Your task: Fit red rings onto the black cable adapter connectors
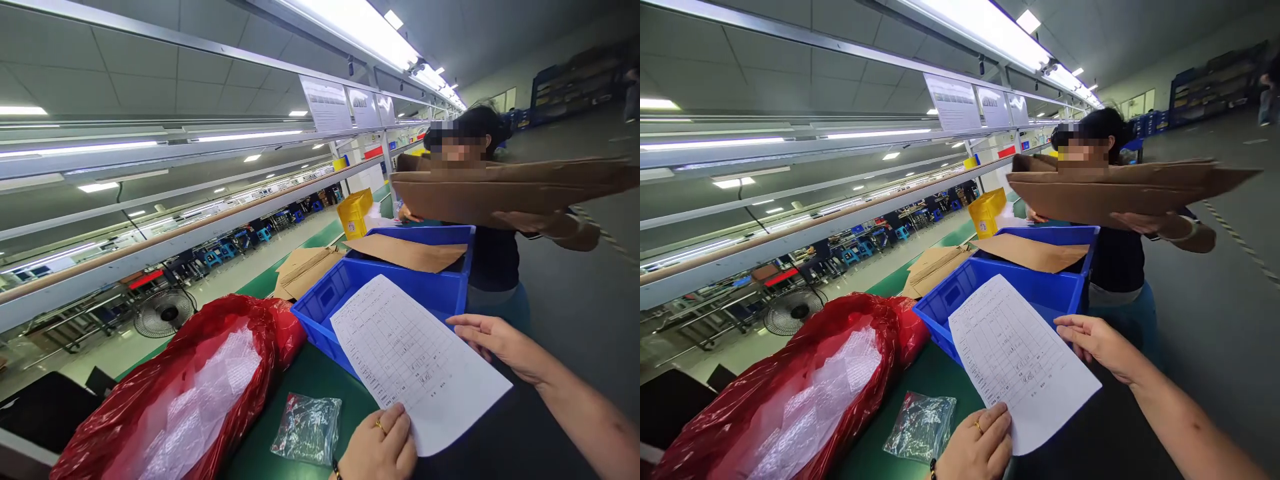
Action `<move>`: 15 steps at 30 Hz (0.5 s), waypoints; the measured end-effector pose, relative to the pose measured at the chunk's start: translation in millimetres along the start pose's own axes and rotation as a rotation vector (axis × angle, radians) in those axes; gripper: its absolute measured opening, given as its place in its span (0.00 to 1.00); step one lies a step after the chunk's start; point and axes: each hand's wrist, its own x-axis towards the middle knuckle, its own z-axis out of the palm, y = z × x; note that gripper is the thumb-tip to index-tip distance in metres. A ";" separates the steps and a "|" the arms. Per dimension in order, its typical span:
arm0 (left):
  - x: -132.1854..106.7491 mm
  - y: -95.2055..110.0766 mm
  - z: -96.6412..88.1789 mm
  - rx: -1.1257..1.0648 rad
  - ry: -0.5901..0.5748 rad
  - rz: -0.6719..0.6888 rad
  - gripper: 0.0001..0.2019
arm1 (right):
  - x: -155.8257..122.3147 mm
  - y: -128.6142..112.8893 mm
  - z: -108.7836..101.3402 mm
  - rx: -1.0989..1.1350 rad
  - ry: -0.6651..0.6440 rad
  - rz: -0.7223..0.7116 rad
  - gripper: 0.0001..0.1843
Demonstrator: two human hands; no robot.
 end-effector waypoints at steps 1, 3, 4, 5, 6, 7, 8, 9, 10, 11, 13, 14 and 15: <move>-0.2 -0.4 0.2 -0.003 -0.029 0.033 0.07 | 6.7 -4.5 -0.2 -0.013 0.005 -0.010 0.37; 0.8 -1.3 0.2 -0.017 -0.090 0.079 0.06 | 20.8 -15.9 1.4 -0.038 -0.046 -0.024 0.38; 1.8 -1.8 0.0 -0.022 -0.105 0.087 0.06 | 27.6 -21.9 3.1 -0.050 -0.101 -0.032 0.36; 3.0 -2.3 -0.2 -0.023 -0.105 0.085 0.06 | 33.9 -27.5 5.2 -0.062 -0.165 -0.040 0.34; 4.3 -2.8 -0.4 -0.023 -0.093 0.077 0.07 | 39.5 -32.1 7.5 -0.071 -0.227 -0.046 0.31; 5.6 -3.4 -0.6 -0.018 -0.078 0.070 0.07 | 44.2 -35.3 9.9 -0.076 -0.279 -0.049 0.28; 6.8 -4.0 -0.9 -0.013 -0.065 0.068 0.07 | 47.9 -37.0 12.1 -0.076 -0.314 -0.050 0.26; 7.8 -4.7 -1.2 -0.007 -0.059 0.069 0.07 | 50.7 -37.1 14.0 -0.074 -0.328 -0.054 0.24; 8.6 -5.5 -1.6 -0.006 -0.059 0.069 0.08 | 52.5 -35.8 15.4 -0.074 -0.327 -0.063 0.23; 9.1 -6.4 -1.9 -0.009 -0.067 0.070 0.07 | 53.4 -33.4 16.2 -0.075 -0.320 -0.078 0.23; 8.9 -7.9 -1.6 -0.016 -0.075 0.057 0.07 | 52.5 -27.3 15.6 -0.080 -0.292 -0.119 0.23; 8.2 -8.3 -0.5 -0.017 -0.075 0.056 0.06 | 50.9 -24.3 13.9 -0.081 -0.277 -0.132 0.23; 7.0 -8.0 1.5 -0.022 -0.075 0.066 0.06 | 48.7 -21.5 11.2 -0.081 -0.258 -0.138 0.23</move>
